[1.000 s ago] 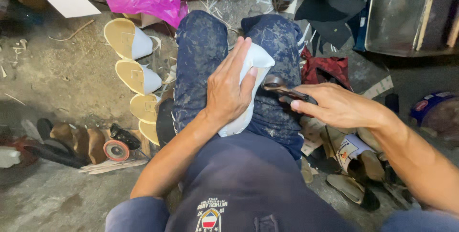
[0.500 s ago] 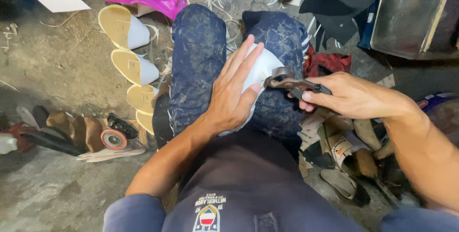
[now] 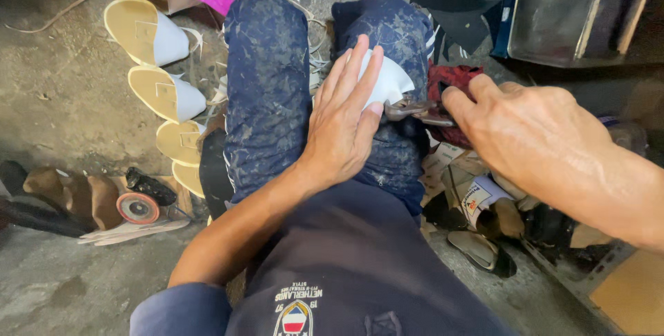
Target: The person holds a white shoe on their lap and uses pliers to grip and bend the shoe's upper. They then use a hammer to tap and shape the shoe's toe area, repeating the process of gripping and hammering to adjust the shoe's form.
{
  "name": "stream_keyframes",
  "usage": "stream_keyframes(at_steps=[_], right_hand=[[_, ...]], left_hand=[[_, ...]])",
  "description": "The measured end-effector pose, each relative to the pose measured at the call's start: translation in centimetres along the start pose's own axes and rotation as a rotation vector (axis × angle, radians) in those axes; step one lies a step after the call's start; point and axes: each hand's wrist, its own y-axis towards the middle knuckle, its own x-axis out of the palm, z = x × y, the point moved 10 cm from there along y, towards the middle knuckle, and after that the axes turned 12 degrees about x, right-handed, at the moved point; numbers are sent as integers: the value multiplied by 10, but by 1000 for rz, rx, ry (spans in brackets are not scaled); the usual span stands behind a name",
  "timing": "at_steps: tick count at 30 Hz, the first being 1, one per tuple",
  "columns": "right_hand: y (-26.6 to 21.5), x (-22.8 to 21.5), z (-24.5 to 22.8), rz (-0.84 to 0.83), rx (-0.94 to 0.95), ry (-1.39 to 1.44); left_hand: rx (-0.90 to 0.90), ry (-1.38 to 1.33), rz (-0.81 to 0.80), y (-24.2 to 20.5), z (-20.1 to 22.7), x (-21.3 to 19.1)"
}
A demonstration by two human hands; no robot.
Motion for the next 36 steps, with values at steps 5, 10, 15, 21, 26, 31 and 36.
stream_keyframes(at_steps=[5,10,15,21,26,31,36], right_hand=[[-13,20,-30,28,31,-9],[-17,46,-52,85,66,54],[1,37,-39,73,12,289],[16,19,-8,-229,-61,348],[-2,34,-33,-68,9,97],[-14,57,-50,-13,90,89],[6,50,-45,-59,52,486]], left_hand=[[50,77,29,-3,-4,-5],[-70,111,-53,-5,-16,5],[-2,103,-4,-4,-21,0],[15,105,14,-2,-18,3],[-6,31,30,-1,-20,-2],[-92,-40,-8,2,-20,-4],[-48,-8,10,2,-27,-7]])
